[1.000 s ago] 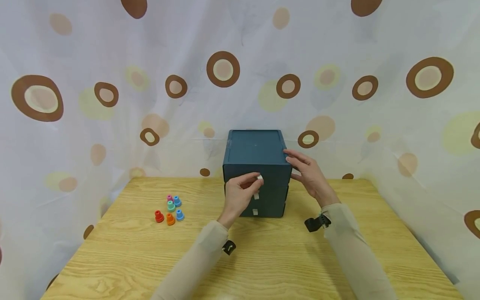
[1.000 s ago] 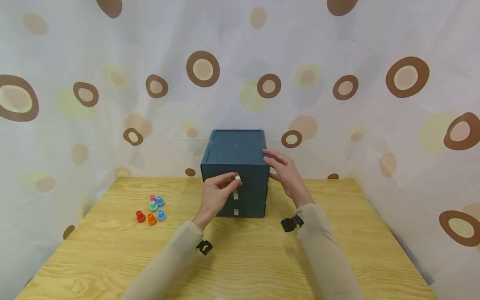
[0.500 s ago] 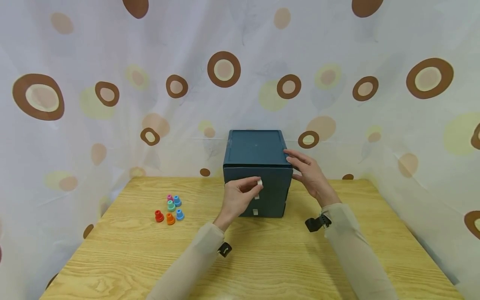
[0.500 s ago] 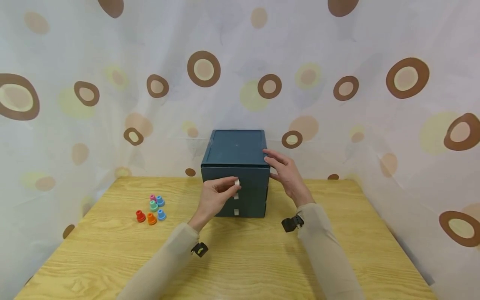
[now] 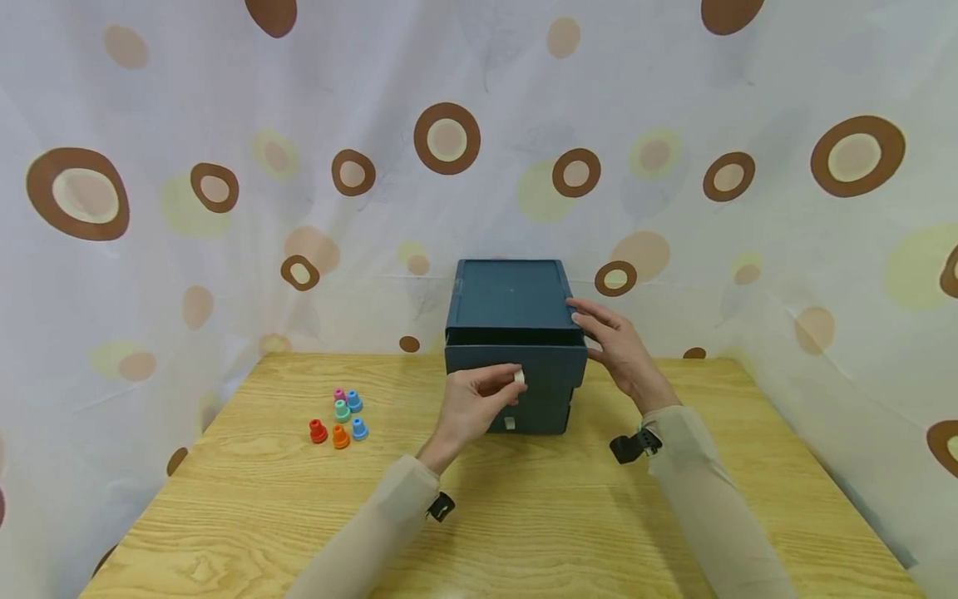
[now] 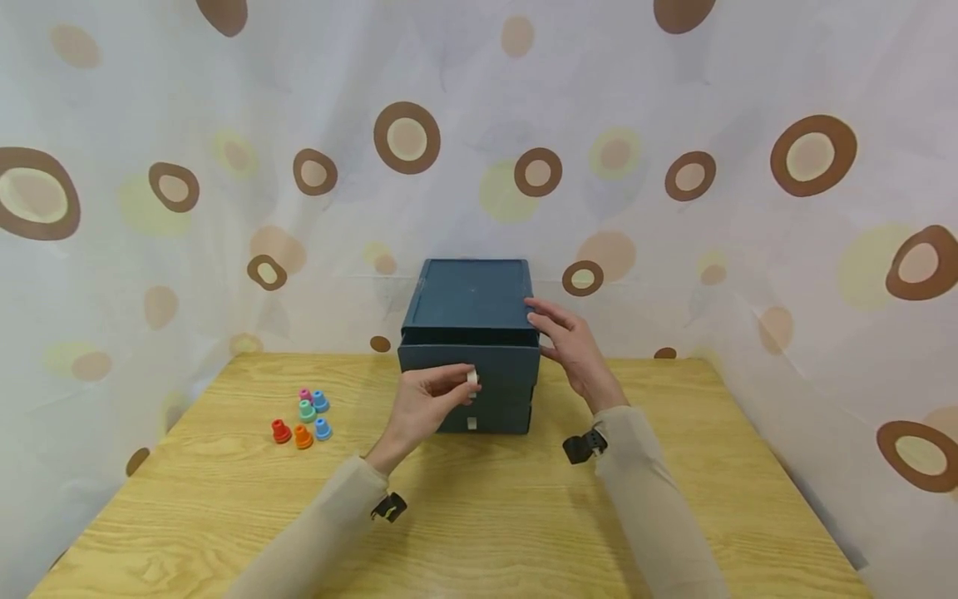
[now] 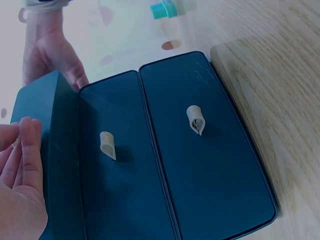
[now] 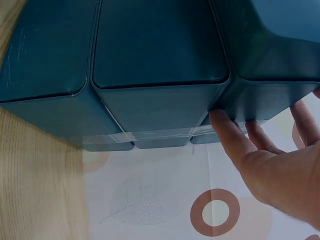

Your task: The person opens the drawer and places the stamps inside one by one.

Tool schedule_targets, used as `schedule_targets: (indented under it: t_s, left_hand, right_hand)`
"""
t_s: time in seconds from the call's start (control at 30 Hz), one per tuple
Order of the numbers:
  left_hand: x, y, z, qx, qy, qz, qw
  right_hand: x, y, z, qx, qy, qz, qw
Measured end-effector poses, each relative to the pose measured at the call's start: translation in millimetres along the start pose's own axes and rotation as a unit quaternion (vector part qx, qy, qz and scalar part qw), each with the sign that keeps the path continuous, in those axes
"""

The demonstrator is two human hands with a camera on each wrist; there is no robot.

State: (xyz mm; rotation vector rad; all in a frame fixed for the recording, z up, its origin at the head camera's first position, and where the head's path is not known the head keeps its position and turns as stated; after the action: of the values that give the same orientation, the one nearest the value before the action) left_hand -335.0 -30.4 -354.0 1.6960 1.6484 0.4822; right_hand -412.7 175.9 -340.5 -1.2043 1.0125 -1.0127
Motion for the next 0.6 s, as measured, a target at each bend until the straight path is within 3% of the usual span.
schedule_targets:
  t_s: [0.37,0.6]
  left_hand:
    - [-0.6,8.4,8.3,0.036,-0.008,0.015,0.9992]
    - [-1.0,12.9,14.4,0.030,-0.018,0.005,0.9994]
  right_hand:
    - [0.4,-1.0,-1.6,0.002,0.001,0.011,1.000]
    - [0.8,-0.2,-1.0,0.005,-0.002,0.013,1.000]
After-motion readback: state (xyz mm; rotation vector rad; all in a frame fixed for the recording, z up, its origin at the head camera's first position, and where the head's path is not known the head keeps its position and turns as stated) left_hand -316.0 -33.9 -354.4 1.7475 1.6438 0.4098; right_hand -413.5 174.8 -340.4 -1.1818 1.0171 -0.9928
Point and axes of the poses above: each hand's wrist, its own z-axis away from the middle knuckle, its own x-axis out of the palm, y = z × x, the point moved 8 cm from there along -z, towards the middle knuckle, and after that the axes turned 12 degrees about x, right-handed, at the moved point
